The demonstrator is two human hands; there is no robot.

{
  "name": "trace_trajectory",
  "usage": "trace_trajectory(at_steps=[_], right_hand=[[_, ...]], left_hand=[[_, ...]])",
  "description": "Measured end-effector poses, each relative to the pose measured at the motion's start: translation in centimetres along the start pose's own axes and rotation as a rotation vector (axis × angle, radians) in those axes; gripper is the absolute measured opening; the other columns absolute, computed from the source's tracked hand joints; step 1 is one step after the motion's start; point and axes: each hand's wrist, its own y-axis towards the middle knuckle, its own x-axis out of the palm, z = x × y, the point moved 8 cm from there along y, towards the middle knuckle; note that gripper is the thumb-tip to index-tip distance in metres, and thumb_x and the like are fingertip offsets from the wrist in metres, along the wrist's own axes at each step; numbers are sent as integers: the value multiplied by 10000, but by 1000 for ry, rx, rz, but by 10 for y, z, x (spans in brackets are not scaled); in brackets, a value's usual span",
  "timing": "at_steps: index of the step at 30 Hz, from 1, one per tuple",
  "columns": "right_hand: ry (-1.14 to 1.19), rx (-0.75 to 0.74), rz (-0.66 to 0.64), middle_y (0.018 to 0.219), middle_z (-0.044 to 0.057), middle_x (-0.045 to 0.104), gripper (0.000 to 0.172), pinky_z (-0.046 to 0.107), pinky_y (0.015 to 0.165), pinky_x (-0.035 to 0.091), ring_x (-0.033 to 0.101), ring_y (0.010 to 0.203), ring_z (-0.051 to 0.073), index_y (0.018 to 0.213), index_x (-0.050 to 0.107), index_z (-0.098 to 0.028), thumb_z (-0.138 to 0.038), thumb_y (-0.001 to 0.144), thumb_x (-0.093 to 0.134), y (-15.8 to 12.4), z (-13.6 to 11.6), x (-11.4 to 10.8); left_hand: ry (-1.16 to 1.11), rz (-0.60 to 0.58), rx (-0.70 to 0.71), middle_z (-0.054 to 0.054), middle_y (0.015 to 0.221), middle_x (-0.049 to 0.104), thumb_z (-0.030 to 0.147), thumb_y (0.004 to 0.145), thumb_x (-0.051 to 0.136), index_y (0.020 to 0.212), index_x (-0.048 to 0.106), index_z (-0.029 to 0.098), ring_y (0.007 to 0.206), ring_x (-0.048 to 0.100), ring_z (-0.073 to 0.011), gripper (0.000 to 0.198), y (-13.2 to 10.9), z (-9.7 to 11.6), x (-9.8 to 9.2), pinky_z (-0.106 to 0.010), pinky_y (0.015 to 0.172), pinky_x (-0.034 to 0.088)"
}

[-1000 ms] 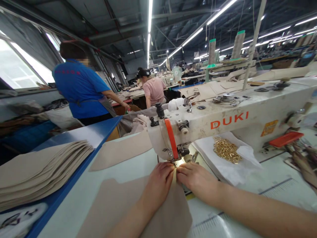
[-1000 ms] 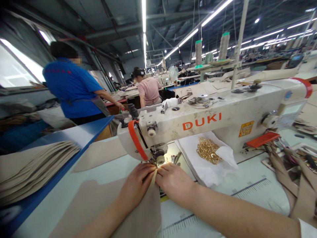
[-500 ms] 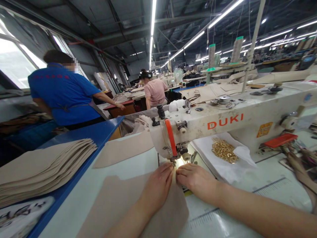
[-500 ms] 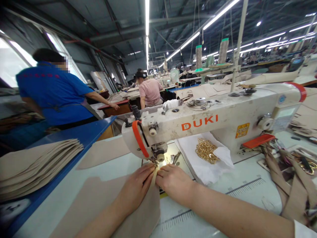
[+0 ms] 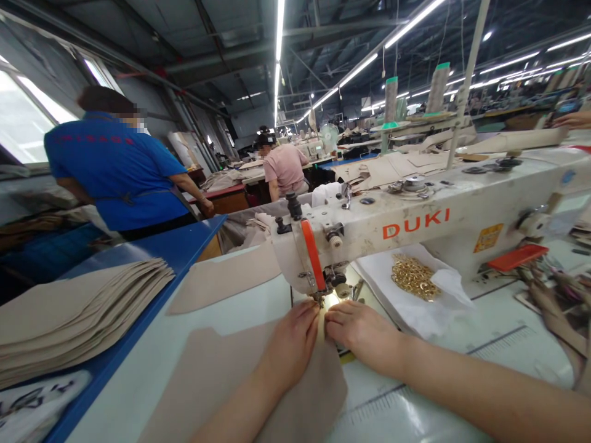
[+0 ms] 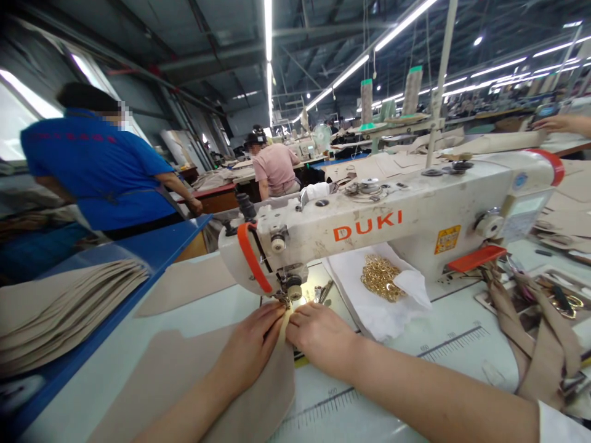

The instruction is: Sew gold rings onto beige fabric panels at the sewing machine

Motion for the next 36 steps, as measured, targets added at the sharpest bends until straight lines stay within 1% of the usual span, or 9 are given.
trace_trajectory(at_steps=[5, 10, 14, 17, 21, 25, 30, 33, 36], right_hand=[[-1, 0, 14, 994, 59, 616, 86, 325, 858, 417, 537, 947, 202, 948, 610, -111, -165, 881, 608, 0, -1, -2], [-3, 6, -5, 976, 56, 618, 83, 335, 860, 433, 536, 934, 199, 933, 608, -105, -153, 867, 622, 2, 1, 0], [-26, -6, 11, 974, 60, 614, 114, 356, 854, 444, 536, 940, 216, 949, 600, -104, -156, 854, 636, 2, 1, 1], [-29, -8, 4, 966, 61, 614, 95, 357, 850, 449, 540, 939, 222, 934, 602, -110, -151, 854, 633, 2, 1, 0], [-24, -11, -15, 965, 64, 615, 67, 353, 863, 446, 547, 942, 222, 907, 607, -110, -162, 868, 616, 1, -1, -2], [-15, 2, -19, 969, 67, 618, 68, 345, 880, 440, 550, 958, 220, 914, 611, -105, -157, 870, 612, 1, 1, -1], [-3, -1, 1, 990, 64, 623, 87, 332, 891, 436, 550, 965, 208, 941, 614, -106, -145, 863, 624, 0, 4, -1], [-10, -48, 15, 997, 68, 624, 60, 330, 881, 446, 551, 961, 199, 916, 615, -115, -158, 873, 614, -3, -6, -2], [15, -177, 53, 964, 58, 622, 68, 322, 877, 455, 550, 933, 186, 861, 602, -122, -179, 895, 585, -9, -28, -4]], left_hand=[[-25, -8, -4, -114, 1088, 664, 178, 912, 368, 1048, 633, 133, 1025, 622, -201, 301, 0, 0, 1, -370, 929, 517], [-33, -12, -13, -105, 1097, 666, 160, 899, 389, 1049, 631, 148, 1032, 621, -200, 285, 1, -1, 0, -376, 922, 521], [-21, 4, -4, -106, 1089, 666, 149, 895, 399, 1050, 630, 144, 1028, 622, -200, 277, 2, -1, 0, -375, 915, 525], [-16, 18, -7, -110, 1076, 668, 149, 904, 395, 1038, 629, 133, 1021, 624, -195, 270, 2, -1, 0, -361, 919, 522], [-36, -9, 9, -108, 1065, 668, 140, 904, 408, 1027, 631, 131, 1018, 622, -196, 255, 2, 3, 0, -355, 922, 517], [-27, -41, -6, -112, 1072, 666, 126, 899, 421, 1017, 636, 120, 1023, 618, -209, 245, 5, 3, 1, -372, 922, 516], [-48, -39, -8, -106, 1058, 668, 127, 898, 423, 1013, 635, 124, 1012, 619, -205, 241, 8, 2, 2, -369, 916, 521], [-58, -32, -20, -105, 1092, 662, 133, 900, 411, 1029, 632, 136, 1024, 618, -197, 255, -2, 4, -4, -370, 924, 521], [-63, -32, -31, -95, 1126, 653, 144, 911, 394, 1066, 621, 149, 1056, 606, -185, 275, -26, 11, -15, -364, 948, 510]])
